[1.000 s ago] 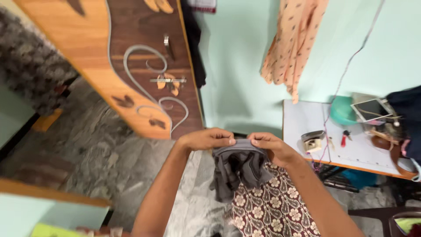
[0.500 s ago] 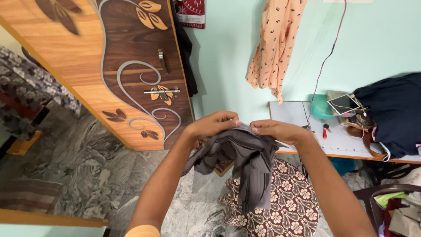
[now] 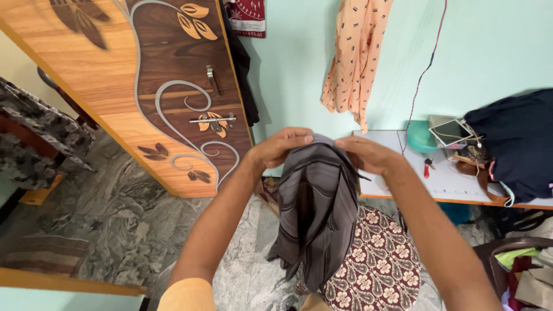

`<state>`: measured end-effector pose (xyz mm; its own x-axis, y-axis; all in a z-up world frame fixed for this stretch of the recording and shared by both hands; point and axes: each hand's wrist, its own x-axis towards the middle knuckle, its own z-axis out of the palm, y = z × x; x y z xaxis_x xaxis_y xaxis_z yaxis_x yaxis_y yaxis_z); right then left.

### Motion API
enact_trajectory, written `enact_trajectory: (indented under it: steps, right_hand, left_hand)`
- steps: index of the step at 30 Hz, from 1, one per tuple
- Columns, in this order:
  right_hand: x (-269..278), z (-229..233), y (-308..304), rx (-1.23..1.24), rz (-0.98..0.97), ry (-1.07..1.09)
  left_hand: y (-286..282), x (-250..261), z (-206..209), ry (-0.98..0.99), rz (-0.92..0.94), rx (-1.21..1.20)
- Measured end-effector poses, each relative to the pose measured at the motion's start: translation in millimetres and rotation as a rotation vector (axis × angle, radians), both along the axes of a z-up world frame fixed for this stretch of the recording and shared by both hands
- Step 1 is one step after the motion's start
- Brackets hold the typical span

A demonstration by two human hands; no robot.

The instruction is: The person irons a gray striped shirt on a small round table, smoothing the fabric with both hands and using an electric iron. After ironing, the person folds the shirt and hangs it on a wall-mounted hook.

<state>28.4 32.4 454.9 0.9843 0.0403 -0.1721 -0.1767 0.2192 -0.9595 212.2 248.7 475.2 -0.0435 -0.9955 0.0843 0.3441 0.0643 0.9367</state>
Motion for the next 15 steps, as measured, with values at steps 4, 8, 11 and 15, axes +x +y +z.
enact_trajectory:
  steps: [4, 8, 11, 15]
  right_hand:
    - [5, 16, -4, -0.077, 0.065, -0.135]
    - [8, 24, 2, -0.063, 0.062, -0.138]
    - [10, 22, 3, 0.009, 0.082, -0.217]
    - [22, 21, 10, 0.026, -0.014, -0.232]
  left_hand:
    - [-2, -5, 15, -0.142, -0.013, -0.034]
    - [-11, -9, 12, -0.011, 0.039, -0.064]
    - [-14, -6, 11, -0.035, 0.081, -0.038]
    - [-12, 14, 12, -0.069, 0.026, -0.048]
